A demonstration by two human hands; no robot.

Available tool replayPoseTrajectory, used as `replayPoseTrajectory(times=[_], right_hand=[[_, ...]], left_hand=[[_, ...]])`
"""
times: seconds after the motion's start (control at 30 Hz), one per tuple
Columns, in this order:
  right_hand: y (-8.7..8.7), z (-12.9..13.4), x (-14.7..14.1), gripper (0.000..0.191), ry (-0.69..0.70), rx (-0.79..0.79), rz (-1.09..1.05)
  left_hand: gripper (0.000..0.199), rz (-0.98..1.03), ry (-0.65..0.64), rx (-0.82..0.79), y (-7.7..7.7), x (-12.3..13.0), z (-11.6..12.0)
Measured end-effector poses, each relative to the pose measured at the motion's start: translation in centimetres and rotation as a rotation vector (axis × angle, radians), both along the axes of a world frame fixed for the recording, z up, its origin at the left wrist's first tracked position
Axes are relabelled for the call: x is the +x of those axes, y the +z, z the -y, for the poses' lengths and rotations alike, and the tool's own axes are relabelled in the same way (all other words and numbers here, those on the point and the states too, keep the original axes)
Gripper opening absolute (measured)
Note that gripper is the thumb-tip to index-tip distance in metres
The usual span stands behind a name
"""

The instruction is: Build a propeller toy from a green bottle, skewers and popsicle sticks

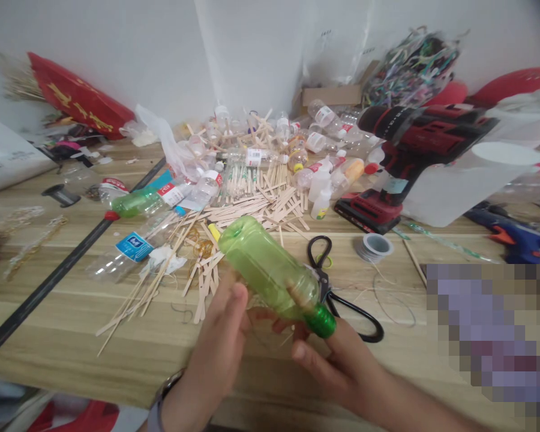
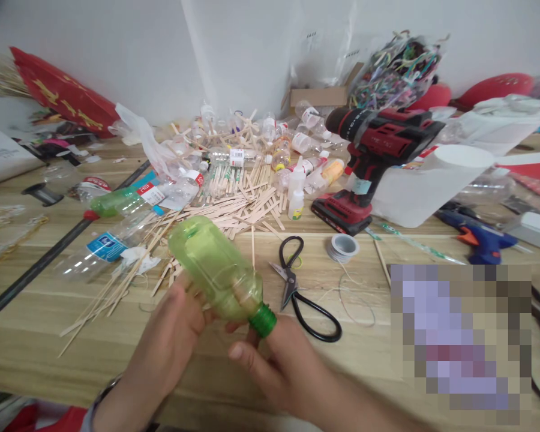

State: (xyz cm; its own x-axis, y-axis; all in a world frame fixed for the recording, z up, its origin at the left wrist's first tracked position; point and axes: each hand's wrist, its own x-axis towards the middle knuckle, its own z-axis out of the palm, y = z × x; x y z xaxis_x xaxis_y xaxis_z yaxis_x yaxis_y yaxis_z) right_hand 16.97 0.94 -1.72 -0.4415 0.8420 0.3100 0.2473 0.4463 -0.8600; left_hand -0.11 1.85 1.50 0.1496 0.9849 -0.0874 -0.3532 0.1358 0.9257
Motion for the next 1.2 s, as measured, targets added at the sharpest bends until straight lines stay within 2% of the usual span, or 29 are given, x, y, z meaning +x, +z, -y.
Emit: replayPoseTrajectory(times=[0.1, 0.23, 0.4, 0.53, 0.7, 0.83, 0.97, 1.2], right_hand=[[0.0, -0.2, 0.0, 0.035, -0.035, 0.023, 0.010], [-0.1, -0.2, 0.0, 0.034, -0.053, 0.032, 0.032], [0.0, -0.1, 0.1, 0.028, -0.063, 0.072, 0.053], [0.1, -0.2, 0.0, 0.029, -0.060, 0.065, 0.070], [0.2, -0.2, -0.1, 0.034, -0.054, 0.129, 0.068], [0.2, -0.3, -0.1, 0.035, -0.060, 0.166, 0.088], [0.1, -0.2, 0.0, 0.031, -0.030, 0.143, 0.084], [0.0, -0.2, -0.1, 0.028, -0.056, 0.167, 0.114]], left_hand=[[0.035, -0.101, 0.013, -0.037, -0.1, -0.7, 0.6], [0.023, -0.251, 0.137, -0.066, 0.5, -1.1, 1.1], [0.011, -0.505, 0.331, 0.130, 1.4, -1.0, 0.7], [0.005, -0.685, 0.418, 0.273, 1.3, -0.9, 0.6], [0.008, -0.965, 0.437, 0.523, 1.0, -1.0, 0.8], [0.010, -1.128, 0.431, 0.683, 1.3, -1.2, 0.8], [0.013, -1.189, 0.392, 0.748, 1.6, -1.1, 0.6], [0.012, -1.235, 0.380, 0.794, 1.7, -1.3, 0.6]])
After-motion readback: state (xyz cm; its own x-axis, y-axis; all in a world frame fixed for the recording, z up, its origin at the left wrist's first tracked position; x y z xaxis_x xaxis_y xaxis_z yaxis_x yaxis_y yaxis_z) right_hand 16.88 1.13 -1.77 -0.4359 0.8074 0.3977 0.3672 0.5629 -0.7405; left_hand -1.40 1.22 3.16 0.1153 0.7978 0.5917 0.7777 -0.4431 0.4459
